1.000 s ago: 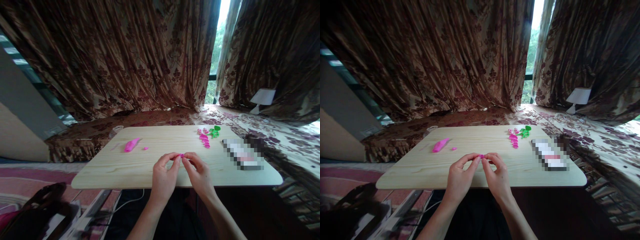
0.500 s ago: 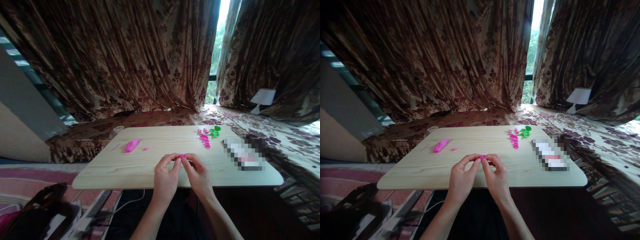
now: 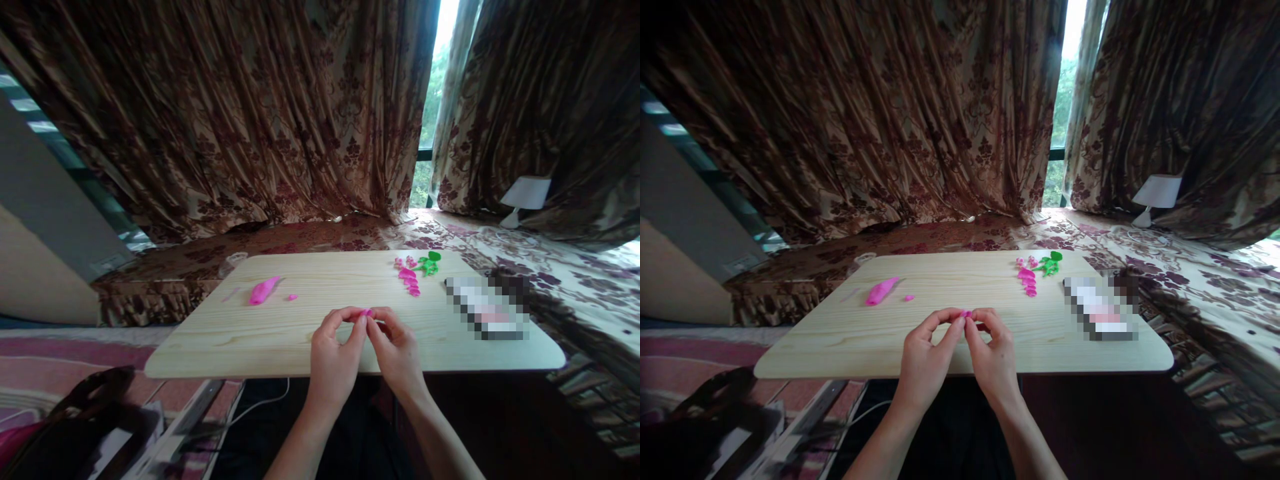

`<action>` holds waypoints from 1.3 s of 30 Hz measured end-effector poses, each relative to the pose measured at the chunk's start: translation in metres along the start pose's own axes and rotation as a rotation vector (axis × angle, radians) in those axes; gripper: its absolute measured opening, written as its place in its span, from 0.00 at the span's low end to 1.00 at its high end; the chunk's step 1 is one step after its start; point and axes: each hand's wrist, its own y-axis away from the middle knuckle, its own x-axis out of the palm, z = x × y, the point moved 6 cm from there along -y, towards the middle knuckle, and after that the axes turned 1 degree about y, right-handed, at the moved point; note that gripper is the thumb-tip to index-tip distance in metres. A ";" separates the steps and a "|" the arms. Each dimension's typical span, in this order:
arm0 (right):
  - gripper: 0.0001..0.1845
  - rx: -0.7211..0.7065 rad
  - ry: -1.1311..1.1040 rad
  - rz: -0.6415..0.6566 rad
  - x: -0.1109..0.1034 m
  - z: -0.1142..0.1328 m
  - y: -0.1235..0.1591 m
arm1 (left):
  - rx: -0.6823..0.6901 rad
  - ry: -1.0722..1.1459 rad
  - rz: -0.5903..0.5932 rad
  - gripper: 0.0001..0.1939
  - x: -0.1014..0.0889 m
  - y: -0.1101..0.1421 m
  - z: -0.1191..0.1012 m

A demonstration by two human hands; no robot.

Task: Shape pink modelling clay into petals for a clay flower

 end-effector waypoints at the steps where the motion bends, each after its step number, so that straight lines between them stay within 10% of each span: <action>1: 0.05 -0.018 0.018 0.004 0.000 0.002 0.001 | -0.004 -0.004 -0.009 0.06 -0.001 0.000 0.001; 39: 0.04 -0.133 0.174 0.014 -0.018 0.012 0.000 | -0.022 -0.010 0.065 0.09 0.002 0.003 0.006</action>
